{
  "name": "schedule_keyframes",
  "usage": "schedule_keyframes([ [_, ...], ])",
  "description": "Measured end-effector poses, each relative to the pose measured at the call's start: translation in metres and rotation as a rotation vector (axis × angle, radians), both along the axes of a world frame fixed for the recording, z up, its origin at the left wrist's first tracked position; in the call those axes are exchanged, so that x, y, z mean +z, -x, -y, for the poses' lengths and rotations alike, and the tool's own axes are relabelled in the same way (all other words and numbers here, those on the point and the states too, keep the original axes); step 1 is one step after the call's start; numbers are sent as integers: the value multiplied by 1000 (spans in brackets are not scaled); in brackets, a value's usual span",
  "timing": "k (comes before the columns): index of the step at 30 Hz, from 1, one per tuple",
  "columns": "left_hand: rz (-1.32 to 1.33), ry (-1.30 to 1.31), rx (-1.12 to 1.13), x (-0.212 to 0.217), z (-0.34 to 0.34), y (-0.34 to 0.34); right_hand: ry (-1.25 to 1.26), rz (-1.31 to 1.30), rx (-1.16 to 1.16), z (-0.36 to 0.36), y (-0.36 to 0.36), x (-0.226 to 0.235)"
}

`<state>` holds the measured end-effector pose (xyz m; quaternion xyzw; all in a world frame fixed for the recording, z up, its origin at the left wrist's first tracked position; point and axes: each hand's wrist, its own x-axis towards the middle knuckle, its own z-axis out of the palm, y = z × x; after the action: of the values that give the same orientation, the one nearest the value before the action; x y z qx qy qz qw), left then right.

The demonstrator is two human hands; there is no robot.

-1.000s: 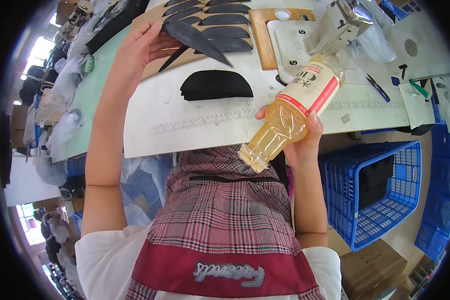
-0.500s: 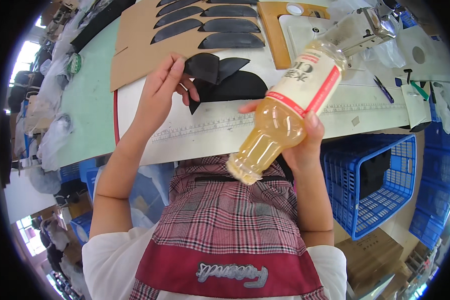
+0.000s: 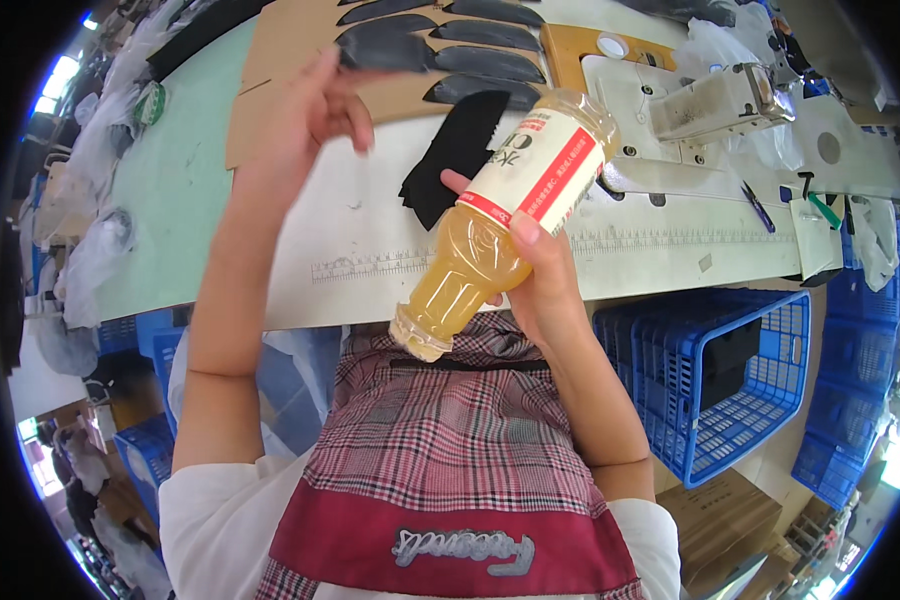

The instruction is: The person applies a yellow liquid from a plastic bottle onto the edges of black semi-circular fabric pieces. They handle the pieces one at a time, applying the liquid along the curved edge and then placing the treated piece onto a cardboard sheet. The process is repeated for multiple pieces throughout the clip.

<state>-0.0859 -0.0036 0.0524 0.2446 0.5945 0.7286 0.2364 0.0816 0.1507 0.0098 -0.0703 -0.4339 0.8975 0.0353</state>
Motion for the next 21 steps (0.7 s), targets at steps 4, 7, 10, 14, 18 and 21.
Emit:
schedule_keyframes([
  [4,-15,-37,26,37,23,43,-16,1,-19,1,0,0],
  [7,-124,149,183,45,35,51,-5,5,-7,0,0,0],
  [10,-6,149,98,31,37,60,21,12,21,-1,2,-2],
  [14,123,1,-29,3,18,62,29,27,46,-4,2,-5],
  [18,171,-99,34,-16,7,55,23,33,56,-6,0,-6],
  [21,194,-75,83,-38,17,60,12,50,37,-4,0,-2],
])
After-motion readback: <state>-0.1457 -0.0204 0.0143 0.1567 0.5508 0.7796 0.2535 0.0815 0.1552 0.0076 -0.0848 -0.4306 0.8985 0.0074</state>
